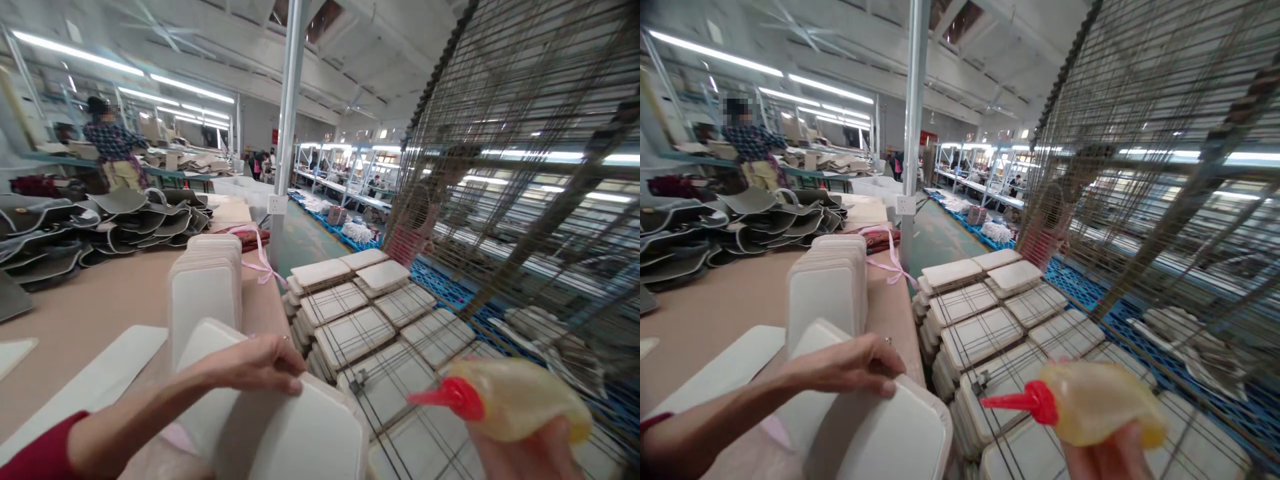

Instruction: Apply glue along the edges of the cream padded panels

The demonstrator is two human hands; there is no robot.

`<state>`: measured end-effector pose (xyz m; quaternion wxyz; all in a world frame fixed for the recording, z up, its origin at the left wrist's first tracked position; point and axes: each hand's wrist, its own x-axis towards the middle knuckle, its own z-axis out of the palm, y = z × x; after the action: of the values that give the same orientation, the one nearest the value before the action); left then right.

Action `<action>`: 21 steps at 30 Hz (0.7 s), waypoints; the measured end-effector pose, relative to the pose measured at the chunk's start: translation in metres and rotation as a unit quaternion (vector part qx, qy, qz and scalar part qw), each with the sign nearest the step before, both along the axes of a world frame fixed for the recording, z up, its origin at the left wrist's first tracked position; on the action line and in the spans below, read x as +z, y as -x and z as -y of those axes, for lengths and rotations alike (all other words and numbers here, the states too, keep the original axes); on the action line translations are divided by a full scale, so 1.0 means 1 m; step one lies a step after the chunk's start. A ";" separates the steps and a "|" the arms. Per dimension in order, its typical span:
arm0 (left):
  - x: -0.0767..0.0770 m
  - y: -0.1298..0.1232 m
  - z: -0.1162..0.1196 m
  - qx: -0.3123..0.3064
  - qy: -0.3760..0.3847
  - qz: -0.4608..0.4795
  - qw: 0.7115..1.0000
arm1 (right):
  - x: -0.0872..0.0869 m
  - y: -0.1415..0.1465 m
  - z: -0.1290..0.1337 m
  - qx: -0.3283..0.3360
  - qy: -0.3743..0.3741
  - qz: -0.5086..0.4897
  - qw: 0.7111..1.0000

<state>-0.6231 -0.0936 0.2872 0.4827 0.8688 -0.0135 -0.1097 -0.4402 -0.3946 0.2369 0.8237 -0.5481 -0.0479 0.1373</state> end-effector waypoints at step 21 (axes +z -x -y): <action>0.053 0.028 -0.137 -0.118 0.027 -0.011 0.993 | 0.081 0.075 -0.198 0.210 -0.034 0.076 0.974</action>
<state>-0.6510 0.0438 0.3406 0.4896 0.8466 -0.1133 -0.1751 -0.5152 -0.1963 0.3183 0.7882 -0.5065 -0.2293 0.2638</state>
